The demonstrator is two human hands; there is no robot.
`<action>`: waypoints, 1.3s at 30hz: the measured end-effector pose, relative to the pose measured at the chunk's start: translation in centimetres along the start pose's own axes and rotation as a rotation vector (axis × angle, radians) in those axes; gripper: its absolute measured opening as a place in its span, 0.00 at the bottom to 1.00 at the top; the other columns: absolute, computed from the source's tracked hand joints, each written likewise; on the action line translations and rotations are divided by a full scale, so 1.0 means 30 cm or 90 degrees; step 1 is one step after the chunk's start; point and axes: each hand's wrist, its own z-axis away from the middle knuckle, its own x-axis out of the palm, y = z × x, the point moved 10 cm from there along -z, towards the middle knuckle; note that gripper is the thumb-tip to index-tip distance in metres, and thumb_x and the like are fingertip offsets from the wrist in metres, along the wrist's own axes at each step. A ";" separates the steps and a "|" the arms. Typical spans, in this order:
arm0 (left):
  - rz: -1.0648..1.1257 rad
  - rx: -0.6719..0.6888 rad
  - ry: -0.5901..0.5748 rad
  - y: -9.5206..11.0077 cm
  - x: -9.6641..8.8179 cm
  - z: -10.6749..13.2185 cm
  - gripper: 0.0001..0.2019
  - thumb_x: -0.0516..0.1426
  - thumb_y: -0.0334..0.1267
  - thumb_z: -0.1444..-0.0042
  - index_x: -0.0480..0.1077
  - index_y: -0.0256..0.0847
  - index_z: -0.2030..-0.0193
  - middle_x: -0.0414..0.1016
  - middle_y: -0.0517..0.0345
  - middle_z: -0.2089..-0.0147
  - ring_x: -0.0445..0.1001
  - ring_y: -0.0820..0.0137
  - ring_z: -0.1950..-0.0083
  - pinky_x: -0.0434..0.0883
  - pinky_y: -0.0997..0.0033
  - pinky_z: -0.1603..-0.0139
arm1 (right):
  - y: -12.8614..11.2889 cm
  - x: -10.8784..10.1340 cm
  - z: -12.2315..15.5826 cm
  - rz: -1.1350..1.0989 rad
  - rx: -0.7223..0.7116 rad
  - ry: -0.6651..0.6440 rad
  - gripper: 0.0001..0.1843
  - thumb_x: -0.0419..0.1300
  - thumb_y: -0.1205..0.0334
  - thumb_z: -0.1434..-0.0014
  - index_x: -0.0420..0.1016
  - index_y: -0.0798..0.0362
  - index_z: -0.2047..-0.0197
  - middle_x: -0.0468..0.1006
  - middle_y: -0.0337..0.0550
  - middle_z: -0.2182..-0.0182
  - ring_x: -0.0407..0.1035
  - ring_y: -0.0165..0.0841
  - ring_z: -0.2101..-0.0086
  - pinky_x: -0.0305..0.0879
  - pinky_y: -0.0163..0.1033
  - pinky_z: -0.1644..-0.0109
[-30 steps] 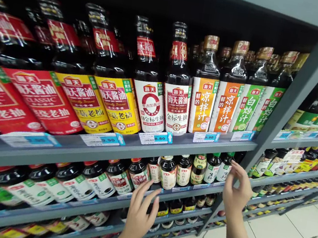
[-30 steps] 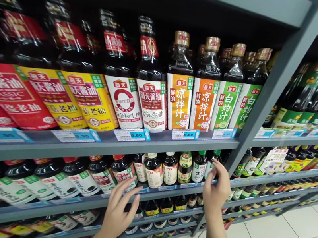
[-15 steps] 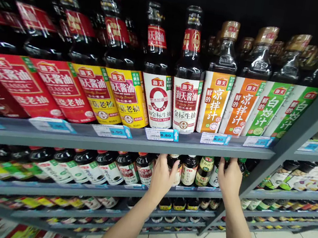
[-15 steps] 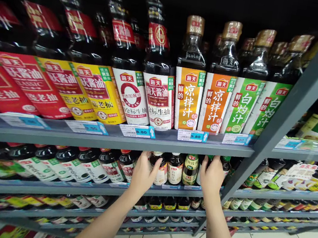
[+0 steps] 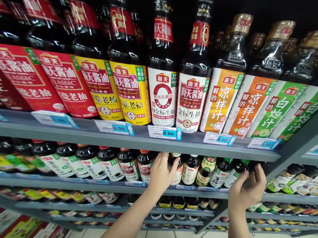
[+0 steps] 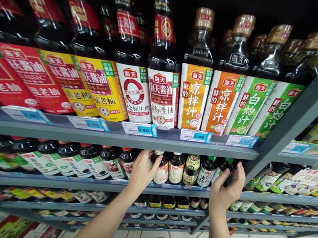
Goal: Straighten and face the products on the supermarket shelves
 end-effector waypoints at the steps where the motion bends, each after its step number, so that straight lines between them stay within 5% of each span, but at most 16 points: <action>1: 0.006 -0.003 0.000 -0.003 0.001 0.001 0.15 0.56 0.43 0.37 0.66 0.37 0.48 0.76 0.41 0.54 0.76 0.56 0.51 0.75 0.55 0.51 | 0.021 0.010 -0.009 0.022 0.006 -0.017 0.26 0.52 0.57 0.33 0.60 0.59 0.35 0.68 0.59 0.41 0.65 0.43 0.42 0.67 0.48 0.43; 7: 0.034 -0.027 -0.003 -0.018 0.000 0.007 0.14 0.57 0.41 0.38 0.67 0.37 0.49 0.76 0.42 0.54 0.76 0.56 0.50 0.75 0.55 0.50 | 0.156 0.178 -0.040 0.221 0.069 -0.297 0.32 0.47 0.49 0.34 0.60 0.68 0.38 0.74 0.69 0.52 0.71 0.56 0.54 0.67 0.54 0.55; 14: 0.003 0.031 -0.038 0.018 0.001 0.024 0.20 0.53 0.39 0.34 0.62 0.36 0.38 0.73 0.39 0.44 0.72 0.55 0.41 0.73 0.52 0.42 | 0.158 0.153 -0.057 0.345 0.114 -0.269 0.31 0.50 0.46 0.37 0.64 0.62 0.41 0.78 0.63 0.58 0.73 0.52 0.63 0.62 0.48 0.63; 19: -0.015 0.139 -0.122 0.052 -0.105 0.184 0.29 0.50 0.30 0.35 0.50 0.42 0.28 0.58 0.44 0.30 0.59 0.60 0.29 0.66 0.57 0.33 | 0.151 0.106 -0.044 0.227 0.108 -0.227 0.33 0.56 0.42 0.40 0.69 0.59 0.42 0.79 0.59 0.57 0.74 0.53 0.59 0.67 0.51 0.58; 22: -0.058 0.163 -0.191 -0.023 -0.175 0.357 0.28 0.51 0.28 0.37 0.56 0.42 0.31 0.60 0.46 0.30 0.62 0.61 0.31 0.69 0.62 0.35 | 0.010 -0.003 0.025 0.059 0.052 -0.025 0.27 0.56 0.52 0.36 0.65 0.54 0.37 0.73 0.57 0.46 0.71 0.49 0.49 0.66 0.55 0.46; 24: -0.102 0.111 -0.212 -0.126 -0.228 0.462 0.24 0.51 0.28 0.37 0.61 0.42 0.34 0.61 0.45 0.31 0.63 0.61 0.32 0.71 0.63 0.38 | -0.169 -0.020 0.116 -0.050 -0.061 0.027 0.24 0.58 0.60 0.37 0.65 0.53 0.39 0.74 0.56 0.47 0.70 0.46 0.48 0.66 0.55 0.43; 27: -0.163 0.010 -0.194 -0.279 -0.337 0.581 0.20 0.51 0.30 0.36 0.66 0.42 0.38 0.62 0.44 0.32 0.67 0.59 0.34 0.74 0.60 0.41 | -0.469 0.133 0.276 -0.187 -0.207 -0.174 0.19 0.60 0.68 0.40 0.70 0.50 0.45 0.78 0.48 0.53 0.74 0.40 0.53 0.70 0.49 0.46; 30: -0.203 -0.060 -0.167 -0.382 -0.461 0.661 0.17 0.51 0.31 0.36 0.69 0.42 0.41 0.63 0.43 0.32 0.68 0.58 0.36 0.75 0.57 0.43 | -0.647 0.338 0.402 -0.208 -0.179 -0.372 0.18 0.55 0.62 0.34 0.67 0.52 0.42 0.77 0.49 0.50 0.74 0.37 0.53 0.71 0.43 0.48; 34: -0.218 -0.110 -0.158 -0.461 -0.607 0.737 0.17 0.52 0.32 0.36 0.69 0.44 0.42 0.62 0.43 0.32 0.69 0.58 0.36 0.78 0.62 0.47 | -0.732 0.522 0.471 -0.056 -0.116 -0.461 0.26 0.53 0.46 0.35 0.66 0.59 0.43 0.79 0.54 0.55 0.74 0.44 0.56 0.70 0.45 0.56; 39: -0.228 -0.145 -0.147 -0.539 -0.742 0.805 0.16 0.52 0.33 0.36 0.70 0.45 0.43 0.64 0.43 0.33 0.72 0.59 0.39 0.78 0.63 0.49 | -0.756 0.585 0.488 0.115 -0.139 -0.476 0.28 0.55 0.41 0.38 0.69 0.59 0.49 0.78 0.55 0.61 0.73 0.47 0.61 0.64 0.43 0.62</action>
